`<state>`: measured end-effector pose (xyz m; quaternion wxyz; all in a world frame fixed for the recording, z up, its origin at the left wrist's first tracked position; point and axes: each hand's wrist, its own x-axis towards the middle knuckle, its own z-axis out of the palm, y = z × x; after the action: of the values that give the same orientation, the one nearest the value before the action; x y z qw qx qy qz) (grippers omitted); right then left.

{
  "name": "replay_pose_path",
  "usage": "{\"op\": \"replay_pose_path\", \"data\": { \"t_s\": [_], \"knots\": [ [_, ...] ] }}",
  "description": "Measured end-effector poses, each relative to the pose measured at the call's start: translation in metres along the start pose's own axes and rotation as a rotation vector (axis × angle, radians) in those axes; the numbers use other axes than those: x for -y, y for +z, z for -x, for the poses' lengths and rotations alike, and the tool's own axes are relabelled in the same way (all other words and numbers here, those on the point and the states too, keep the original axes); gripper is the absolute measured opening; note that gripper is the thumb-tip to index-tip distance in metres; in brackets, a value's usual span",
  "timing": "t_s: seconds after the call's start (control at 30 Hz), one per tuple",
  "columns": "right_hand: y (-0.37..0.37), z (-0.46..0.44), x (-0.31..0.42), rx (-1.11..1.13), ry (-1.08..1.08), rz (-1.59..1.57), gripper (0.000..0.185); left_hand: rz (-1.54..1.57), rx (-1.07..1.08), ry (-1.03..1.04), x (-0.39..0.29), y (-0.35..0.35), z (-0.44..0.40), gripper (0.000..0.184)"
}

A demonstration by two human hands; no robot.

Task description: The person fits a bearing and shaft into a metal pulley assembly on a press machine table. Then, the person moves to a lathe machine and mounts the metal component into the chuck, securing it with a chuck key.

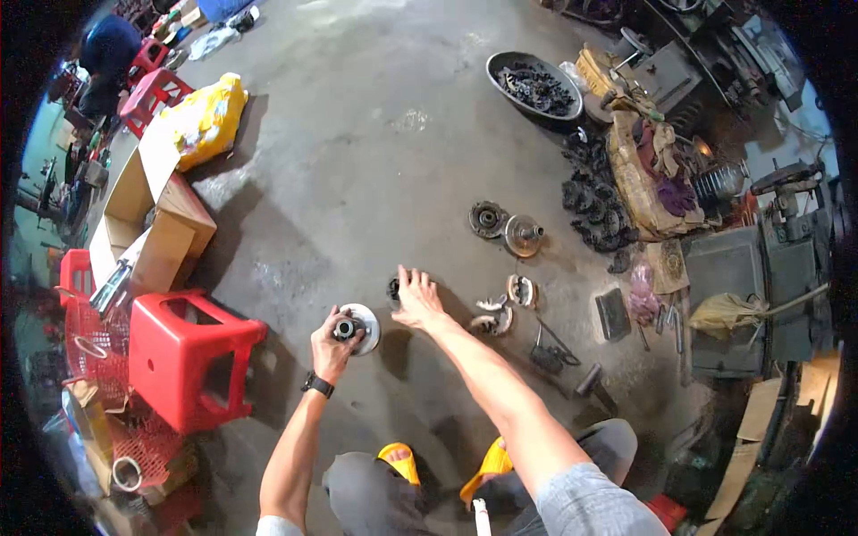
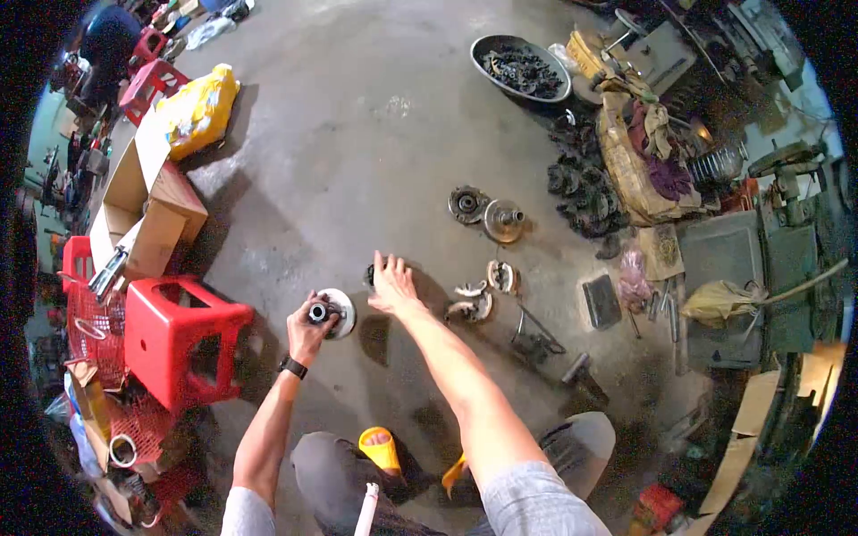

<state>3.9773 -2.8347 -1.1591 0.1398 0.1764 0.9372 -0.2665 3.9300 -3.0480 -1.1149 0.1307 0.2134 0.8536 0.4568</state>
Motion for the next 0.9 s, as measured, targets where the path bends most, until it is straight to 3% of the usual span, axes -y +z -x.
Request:
{"op": "replay_pose_path", "data": {
  "t_s": [0.07,0.13,0.23,0.33,0.4,0.43,0.53,0.73,0.8,0.9],
  "knots": [
    [-0.006,-0.015,-0.015,-0.031,-0.048,-0.057,0.1,-0.043,0.017,0.121,0.008,0.016,-0.025,0.033],
    [-0.025,-0.014,-0.045,-0.374,-0.069,0.034,0.086,-0.026,0.027,0.175,0.009,0.036,-0.044,0.032],
    [-0.109,0.006,-0.114,-0.768,0.048,0.241,0.062,-0.038,0.032,0.208,0.01,0.06,-0.057,0.034],
    [-0.141,0.022,-0.172,-0.738,0.5,0.325,0.057,-0.089,0.095,0.188,0.013,0.071,-0.059,0.042],
    [-0.141,0.018,-0.213,-0.445,0.584,-0.061,0.058,-0.132,0.117,0.118,0.005,0.071,-0.056,0.049],
    [-0.131,0.018,-0.229,-0.501,0.427,-0.171,0.057,-0.234,0.128,0.201,0.007,0.068,-0.056,0.064],
    [-0.116,0.014,-0.248,-0.692,0.342,-0.226,0.046,-0.288,0.19,0.194,-0.031,0.045,-0.054,0.071],
    [-0.194,0.122,-0.161,-0.715,0.362,-0.349,0.035,-0.164,0.248,0.241,-0.16,0.0,-0.022,0.038],
    [-0.238,0.175,-0.123,-0.728,0.356,-0.48,0.035,-0.08,0.361,0.229,-0.226,-0.013,0.003,0.032],
    [-0.337,0.27,-0.043,-0.631,0.416,-0.374,0.041,-0.049,0.477,0.319,-0.357,-0.043,0.038,0.025]
  ]
}}
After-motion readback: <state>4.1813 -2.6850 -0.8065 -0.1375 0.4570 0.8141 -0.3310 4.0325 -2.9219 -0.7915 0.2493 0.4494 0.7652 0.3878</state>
